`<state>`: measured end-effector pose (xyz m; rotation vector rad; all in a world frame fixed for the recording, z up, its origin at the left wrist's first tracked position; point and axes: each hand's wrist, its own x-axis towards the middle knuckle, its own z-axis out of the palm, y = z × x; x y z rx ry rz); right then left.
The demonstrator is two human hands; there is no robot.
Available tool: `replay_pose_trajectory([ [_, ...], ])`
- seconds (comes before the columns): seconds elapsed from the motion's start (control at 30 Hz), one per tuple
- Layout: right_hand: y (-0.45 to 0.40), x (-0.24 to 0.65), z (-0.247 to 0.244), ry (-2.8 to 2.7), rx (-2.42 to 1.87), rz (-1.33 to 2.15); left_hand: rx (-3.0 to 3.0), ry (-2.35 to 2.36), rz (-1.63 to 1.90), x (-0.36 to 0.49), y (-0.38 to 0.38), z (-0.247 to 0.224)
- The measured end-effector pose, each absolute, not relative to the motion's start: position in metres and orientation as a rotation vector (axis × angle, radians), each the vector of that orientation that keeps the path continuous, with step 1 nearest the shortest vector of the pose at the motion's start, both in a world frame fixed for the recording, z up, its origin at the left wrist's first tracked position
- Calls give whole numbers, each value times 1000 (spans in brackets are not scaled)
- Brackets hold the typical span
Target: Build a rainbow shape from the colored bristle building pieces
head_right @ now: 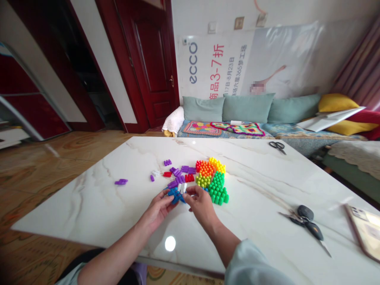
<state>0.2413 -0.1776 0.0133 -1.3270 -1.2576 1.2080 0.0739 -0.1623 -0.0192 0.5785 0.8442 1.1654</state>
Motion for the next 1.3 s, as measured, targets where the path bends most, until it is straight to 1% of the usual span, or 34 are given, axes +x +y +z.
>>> replay_pose_trajectory([
  [0.1,-181,240,8,-1366,-1382,1221,588,817,1141,80,-167,-20],
  [0.23,-180,244,8,-1426,-1464,1155,645,810,1069,87,-172,-25],
  [0.3,-178,251,12,-1504,-1540,1048,719,873,996,89,-175,-29],
  [0.47,-176,279,17,-1891,-1810,479,876,1000,864,92,-179,-30],
  [0.57,-175,286,14,-1989,-1933,418,883,993,860,91,-181,-25],
  [0.73,-169,282,6,-2027,-1895,389,918,997,861,90,-181,-23],
  [0.9,-177,275,15,-1999,-1987,176,995,1058,858,89,-178,-30],
  [1.0,-186,269,22,-2076,-2012,189,1296,1154,887,85,-172,-32],
  [1.07,-189,265,22,-2152,-1995,279,1662,1192,974,82,-166,-32],
  [1.17,-191,261,18,-2214,-1973,372,2220,1086,1047,79,-154,-34],
  [1.3,-188,260,12,-2232,-1946,368,2577,971,832,79,-143,-40],
])
